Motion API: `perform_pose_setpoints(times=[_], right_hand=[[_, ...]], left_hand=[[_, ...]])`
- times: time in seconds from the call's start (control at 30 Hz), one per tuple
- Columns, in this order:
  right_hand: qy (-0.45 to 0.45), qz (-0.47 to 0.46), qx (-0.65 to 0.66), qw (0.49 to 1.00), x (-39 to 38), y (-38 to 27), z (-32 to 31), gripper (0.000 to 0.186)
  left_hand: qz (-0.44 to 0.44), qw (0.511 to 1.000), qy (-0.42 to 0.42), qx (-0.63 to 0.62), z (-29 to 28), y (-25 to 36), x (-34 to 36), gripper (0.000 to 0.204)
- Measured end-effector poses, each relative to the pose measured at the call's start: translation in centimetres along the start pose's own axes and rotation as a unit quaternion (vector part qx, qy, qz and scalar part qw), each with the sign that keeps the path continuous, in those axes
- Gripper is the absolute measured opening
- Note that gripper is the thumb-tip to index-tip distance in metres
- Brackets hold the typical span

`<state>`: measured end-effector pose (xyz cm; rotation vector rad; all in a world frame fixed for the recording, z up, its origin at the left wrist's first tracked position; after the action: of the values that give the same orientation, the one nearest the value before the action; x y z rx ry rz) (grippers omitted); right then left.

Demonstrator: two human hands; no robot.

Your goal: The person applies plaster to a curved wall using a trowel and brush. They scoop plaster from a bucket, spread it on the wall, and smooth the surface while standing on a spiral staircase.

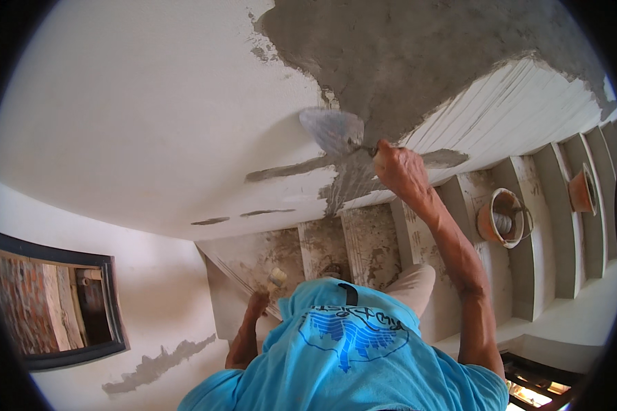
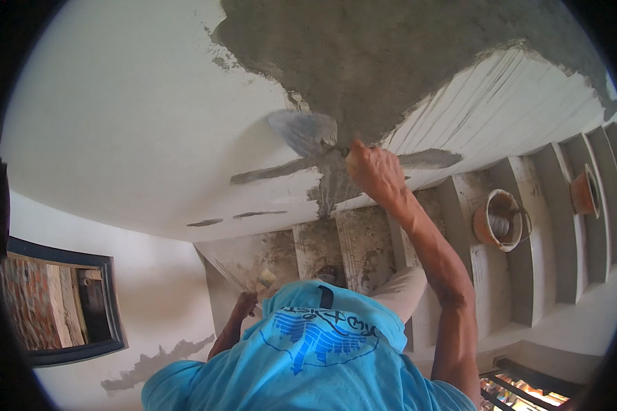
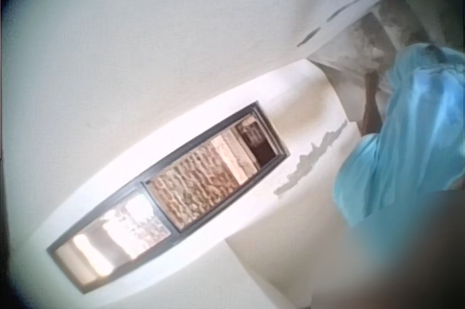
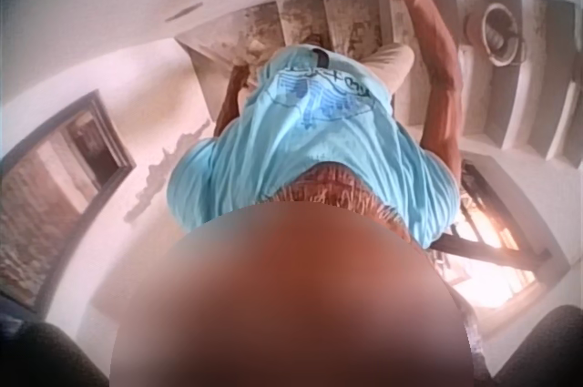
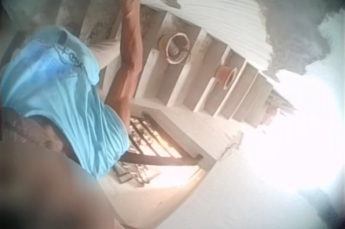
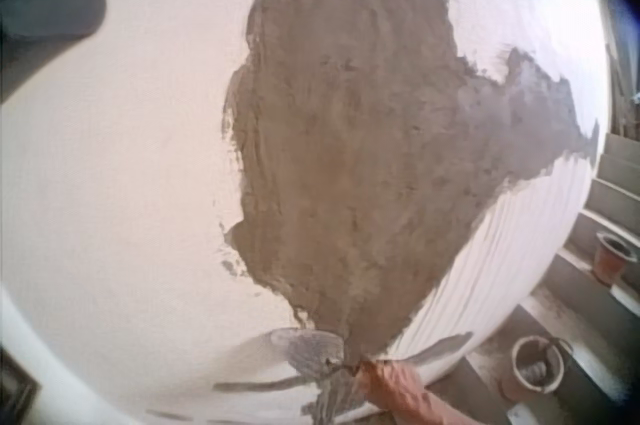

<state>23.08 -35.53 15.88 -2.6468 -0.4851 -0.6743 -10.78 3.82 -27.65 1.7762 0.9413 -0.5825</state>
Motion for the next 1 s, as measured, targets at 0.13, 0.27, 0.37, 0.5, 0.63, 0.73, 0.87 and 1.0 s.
perform_pose_setpoints(times=[0.13, 0.27, 0.37, 0.5, 0.63, 0.73, 0.87, 1.0], right_hand=[[-0.104, 0.003, -0.017, 0.994, -3.9, 1.6, 3.3, 0.016], [-0.116, -0.021, 0.022, 0.993, -6.7, 0.5, 4.2, 0.023], [-0.12, -0.011, 0.029, 0.992, -9.1, -0.1, 5.3, 0.027], [-0.142, 0.006, -0.005, 0.99, -17.0, 1.8, 12.1, 0.031], [-0.17, 0.083, 0.06, 0.98, -18.8, 0.4, 12.8, 0.029], [-0.21, 0.116, 0.188, 0.952, -18.6, -1.0, 12.3, 0.021], [-0.321, 0.322, 0.507, 0.732, -20.6, -1.0, 14.0, 0.024], [-0.391, 0.515, 0.627, 0.435, -22.6, -3.9, 12.9, 0.037]], left_hand=[[-0.045, 0.999, 0.011, -0.014, 0.0, 0.3, -0.4, 0.038], [-0.071, 0.988, -0.019, -0.137, 0.0, -0.7, 0.1, 0.03], [-0.086, 0.96, -0.021, -0.265, 0.0, 0.1, 0.1, 0.023], [-0.065, 0.924, -0.002, -0.378, -0.1, 1.9, -1.5, 0.023], [-0.018, 0.909, -0.006, -0.417, 0.6, 8.0, -3.9, 0.034], [0.025, 0.889, -0.019, -0.457, 1.9, 13.4, -5.1, 0.036], [0.058, 0.856, -0.023, -0.513, 2.7, 19.7, -7.4, 0.037], [0.143, 0.883, -0.037, -0.445, 2.3, 23.2, -10.5, 0.037]])
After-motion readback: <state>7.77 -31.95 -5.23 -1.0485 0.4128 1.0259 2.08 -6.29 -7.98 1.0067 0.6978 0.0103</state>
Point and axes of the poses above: each hand's wrist, its own x-axis towards the middle knuckle, its own z-axis out of the palm, y = z × x, the point moved 8 cm from there along x, towards the middle knuckle, and after that the axes turned 12 degrees about y, right-handed, at the moved point
